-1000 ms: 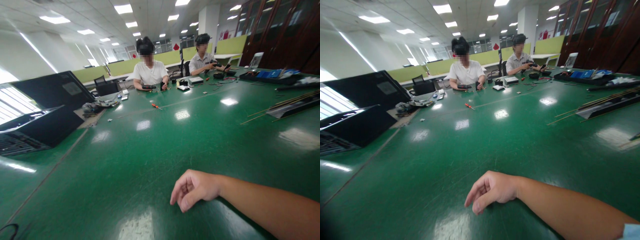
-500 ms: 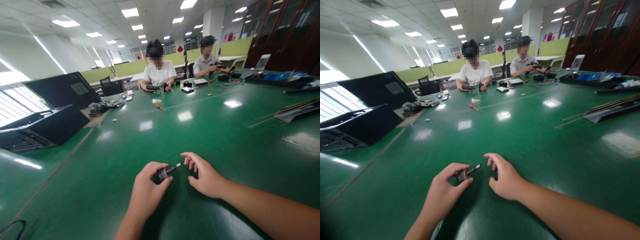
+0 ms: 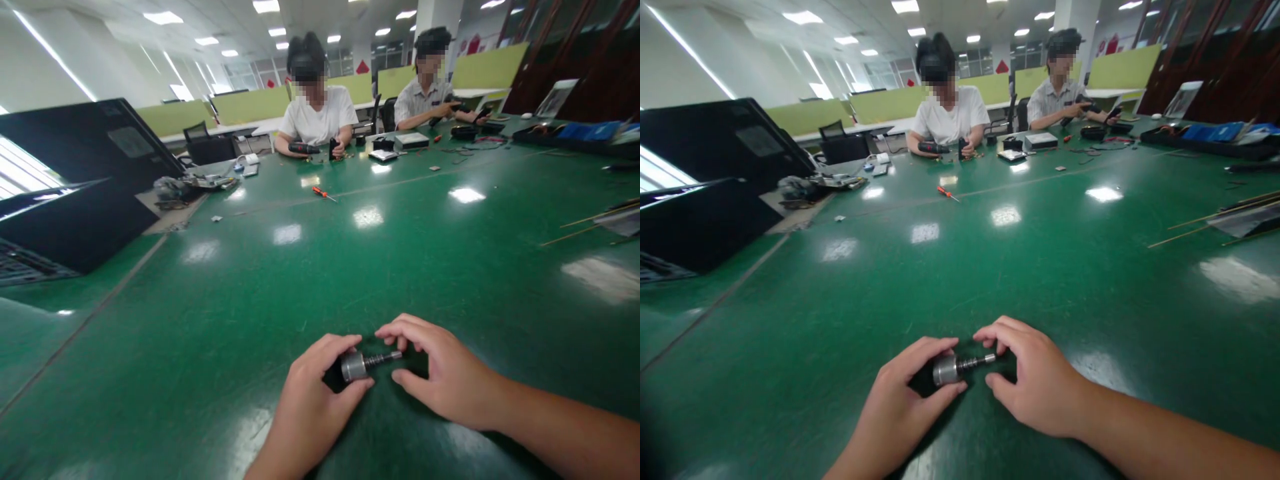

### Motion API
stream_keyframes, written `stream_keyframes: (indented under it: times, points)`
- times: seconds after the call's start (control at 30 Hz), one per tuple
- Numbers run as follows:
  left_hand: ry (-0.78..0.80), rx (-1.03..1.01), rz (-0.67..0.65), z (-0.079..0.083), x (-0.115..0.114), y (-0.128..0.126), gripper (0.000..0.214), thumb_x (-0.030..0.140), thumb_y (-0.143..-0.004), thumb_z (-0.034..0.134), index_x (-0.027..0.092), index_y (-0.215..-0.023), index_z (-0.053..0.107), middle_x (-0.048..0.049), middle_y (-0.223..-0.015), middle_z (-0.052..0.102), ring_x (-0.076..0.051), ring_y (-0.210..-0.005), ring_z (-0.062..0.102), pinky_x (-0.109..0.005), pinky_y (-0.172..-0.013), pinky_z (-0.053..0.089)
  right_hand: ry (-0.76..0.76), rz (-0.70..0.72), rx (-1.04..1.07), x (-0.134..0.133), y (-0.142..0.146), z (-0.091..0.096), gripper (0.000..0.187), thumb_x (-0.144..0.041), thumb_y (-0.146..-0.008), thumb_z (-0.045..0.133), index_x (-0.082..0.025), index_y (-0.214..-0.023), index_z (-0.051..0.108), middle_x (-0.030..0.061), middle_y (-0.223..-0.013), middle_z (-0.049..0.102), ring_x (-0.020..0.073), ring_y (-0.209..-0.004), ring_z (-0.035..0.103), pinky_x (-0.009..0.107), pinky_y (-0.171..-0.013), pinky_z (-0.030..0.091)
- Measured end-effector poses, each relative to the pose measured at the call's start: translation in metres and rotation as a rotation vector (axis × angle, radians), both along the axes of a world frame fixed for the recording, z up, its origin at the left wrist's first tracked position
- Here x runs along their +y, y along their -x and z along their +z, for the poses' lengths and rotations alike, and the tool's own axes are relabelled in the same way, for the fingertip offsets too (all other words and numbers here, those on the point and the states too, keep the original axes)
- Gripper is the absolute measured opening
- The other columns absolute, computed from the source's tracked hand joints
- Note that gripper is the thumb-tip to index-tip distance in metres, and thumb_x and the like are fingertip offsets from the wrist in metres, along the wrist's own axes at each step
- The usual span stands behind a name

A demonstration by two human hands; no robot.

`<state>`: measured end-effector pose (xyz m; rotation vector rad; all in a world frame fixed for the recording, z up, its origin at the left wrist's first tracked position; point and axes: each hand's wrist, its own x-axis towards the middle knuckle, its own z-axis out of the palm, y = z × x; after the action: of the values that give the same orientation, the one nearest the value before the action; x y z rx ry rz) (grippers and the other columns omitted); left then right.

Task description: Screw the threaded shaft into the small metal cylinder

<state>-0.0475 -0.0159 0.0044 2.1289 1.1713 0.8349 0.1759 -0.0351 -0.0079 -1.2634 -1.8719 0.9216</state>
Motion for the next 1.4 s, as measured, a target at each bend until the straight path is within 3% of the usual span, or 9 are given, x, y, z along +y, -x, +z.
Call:
stream_keyframes:
  times: [0.17, 0.37, 1.4]
  points:
    - [-0.035, -0.048, -0.027, 0.001, -0.002, 0.0, 0.033, 0.014, -0.075, 0.081, 0.026, -0.103, 0.068, 0.0004, -0.094, 0.071, -0.016, -0.083, 0.067, -0.028, -0.077, 0.052, 0.012, 0.024, -0.011, 0.0, 0.001, 0.006, 0.04, -0.009, -0.076, 0.067, -0.025, -0.112, 0.065, 0.0016, -0.099, 0.064, 0.0176, -0.089, 0.06, 0.032, -0.082, 0.047]
    - [-0.065, -0.033, -0.078, 0.0, -0.004, 0.001, 0.03, 0.018, -0.08, 0.078, 0.024, -0.107, 0.068, -0.0021, -0.093, 0.071, -0.017, -0.083, 0.067, -0.028, -0.074, 0.052, -0.023, 0.066, -0.018, 0.001, 0.001, 0.011, 0.024, -0.012, -0.077, 0.07, -0.023, -0.098, 0.071, 0.0013, -0.094, 0.068, 0.0178, -0.09, 0.062, 0.031, -0.081, 0.046]
    - [-0.045, 0.01, -0.094, -0.003, -0.004, 0.001, 0.031, 0.025, -0.08, 0.08, 0.026, -0.109, 0.07, -0.0032, -0.093, 0.072, -0.02, -0.083, 0.067, -0.032, -0.074, 0.052, -0.016, 0.079, -0.073, 0.002, 0.001, 0.014, 0.01, -0.017, -0.08, 0.069, -0.022, -0.088, 0.069, -0.0008, -0.083, 0.067, 0.0166, -0.082, 0.061, 0.03, -0.074, 0.042]
